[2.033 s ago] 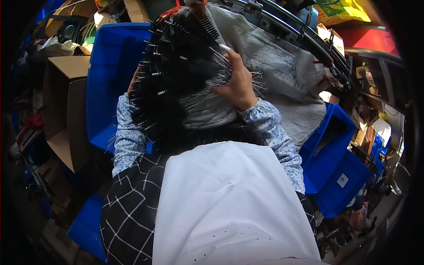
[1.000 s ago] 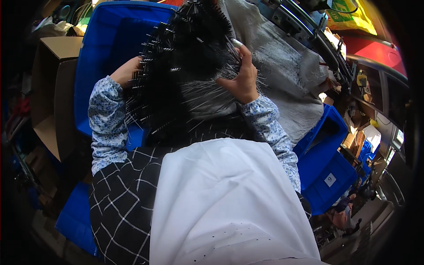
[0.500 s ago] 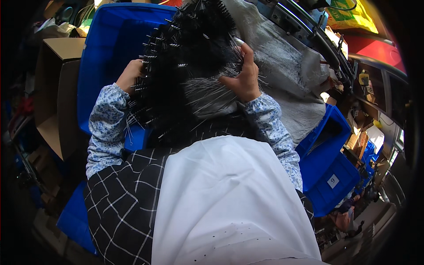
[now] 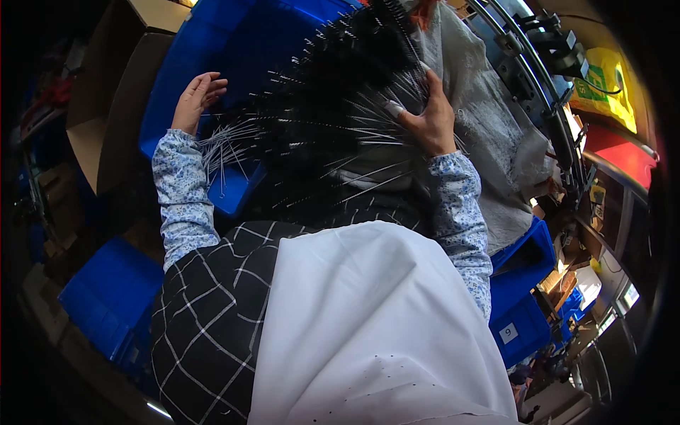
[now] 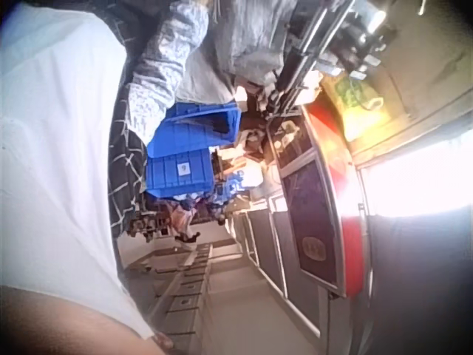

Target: The person arranges black bristle bundles on a white cloth, then uses a hair dryer to heat them. They subsequently place the heated bundles into a blue bin and repeat the process with a new set of bundles.

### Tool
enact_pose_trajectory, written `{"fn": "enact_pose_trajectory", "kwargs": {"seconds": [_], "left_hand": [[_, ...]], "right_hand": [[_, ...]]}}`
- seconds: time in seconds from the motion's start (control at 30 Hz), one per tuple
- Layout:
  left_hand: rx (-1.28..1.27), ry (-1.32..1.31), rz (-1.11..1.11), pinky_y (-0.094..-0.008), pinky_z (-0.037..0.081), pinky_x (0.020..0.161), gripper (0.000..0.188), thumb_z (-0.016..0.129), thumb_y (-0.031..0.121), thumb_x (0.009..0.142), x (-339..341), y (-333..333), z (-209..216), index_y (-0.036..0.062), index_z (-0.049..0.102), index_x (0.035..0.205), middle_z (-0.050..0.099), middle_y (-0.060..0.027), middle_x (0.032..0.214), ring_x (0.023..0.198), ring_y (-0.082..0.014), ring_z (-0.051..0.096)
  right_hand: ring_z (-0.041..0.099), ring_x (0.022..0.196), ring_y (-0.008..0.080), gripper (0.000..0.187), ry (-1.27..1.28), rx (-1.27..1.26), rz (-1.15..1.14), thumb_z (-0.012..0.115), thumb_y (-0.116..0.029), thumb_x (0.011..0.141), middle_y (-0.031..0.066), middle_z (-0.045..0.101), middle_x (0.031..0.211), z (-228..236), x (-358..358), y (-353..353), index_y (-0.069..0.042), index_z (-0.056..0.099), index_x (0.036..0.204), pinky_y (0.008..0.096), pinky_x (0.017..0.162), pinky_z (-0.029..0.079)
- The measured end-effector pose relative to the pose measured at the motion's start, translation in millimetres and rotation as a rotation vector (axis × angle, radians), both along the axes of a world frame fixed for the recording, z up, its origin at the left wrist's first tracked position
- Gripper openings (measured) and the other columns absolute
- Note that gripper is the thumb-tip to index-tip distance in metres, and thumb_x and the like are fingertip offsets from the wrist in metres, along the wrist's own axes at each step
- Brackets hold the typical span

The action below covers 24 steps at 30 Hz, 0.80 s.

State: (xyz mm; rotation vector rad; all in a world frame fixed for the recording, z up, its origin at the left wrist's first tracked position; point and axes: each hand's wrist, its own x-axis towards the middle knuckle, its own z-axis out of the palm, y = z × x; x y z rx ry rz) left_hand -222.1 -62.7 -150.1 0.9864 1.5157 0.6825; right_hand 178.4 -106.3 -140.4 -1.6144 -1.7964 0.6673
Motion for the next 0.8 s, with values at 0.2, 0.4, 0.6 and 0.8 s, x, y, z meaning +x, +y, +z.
{"fn": "enact_pose_trajectory", "kwargs": {"seconds": [0.2, 0.4, 0.6, 0.8], "left_hand": [[-0.044, 0.956, -0.094, -0.0337, 0.037, 0.086, 0.042, 0.056, 0.027, 0.076, -143, -37, -93, 0.0061, 0.045, 0.111, 0.052, -0.0122, 0.107, 0.099, -0.0238, 0.050], [-0.366, 1.210, -0.612, -0.0414, 0.024, 0.098, 0.052, 0.050, 0.022, 0.077, -132, -16, -160, 0.0113, 0.030, 0.125, 0.033, -0.0079, 0.129, 0.119, -0.0231, 0.031], [-0.768, 1.233, -0.659, -0.0463, 0.018, 0.100, 0.042, 0.044, 0.022, 0.079, -206, -34, -244, 0.0076, 0.040, 0.118, 0.036, -0.0081, 0.127, 0.121, -0.0245, 0.028], [-0.683, 1.276, -1.042, -0.0512, 0.008, 0.100, 0.034, 0.034, 0.029, 0.086, -151, -15, -209, 0.0116, 0.041, 0.114, 0.043, -0.0084, 0.120, 0.118, -0.0224, 0.032]], "right_hand": [[0.042, 0.100, 0.0297, 0.080, -0.219, 0.117, 0.009, 0.072, -0.032, 0.059, 0.0152, 0.045, 0.107, -2, -4, 2, -0.001, 0.031, 0.120, 0.0382, 0.086, 0.034], [0.040, 0.107, 0.0266, 0.070, 0.093, 0.044, -0.049, 0.056, -0.040, 0.075, 0.0179, 0.041, 0.115, -7, -6, -4, 0.000, 0.026, 0.124, 0.0352, 0.091, 0.030], [0.040, 0.106, 0.0262, 0.069, 0.133, -0.061, -0.155, 0.043, -0.048, 0.080, 0.0195, 0.038, 0.117, -5, -9, -5, 0.001, 0.024, 0.124, 0.0352, 0.090, 0.029], [0.041, 0.101, 0.0226, 0.065, 0.116, -0.025, -0.242, 0.041, -0.048, 0.082, 0.0156, 0.040, 0.110, -11, -13, -9, 0.001, 0.026, 0.123, 0.0332, 0.087, 0.031]]}}
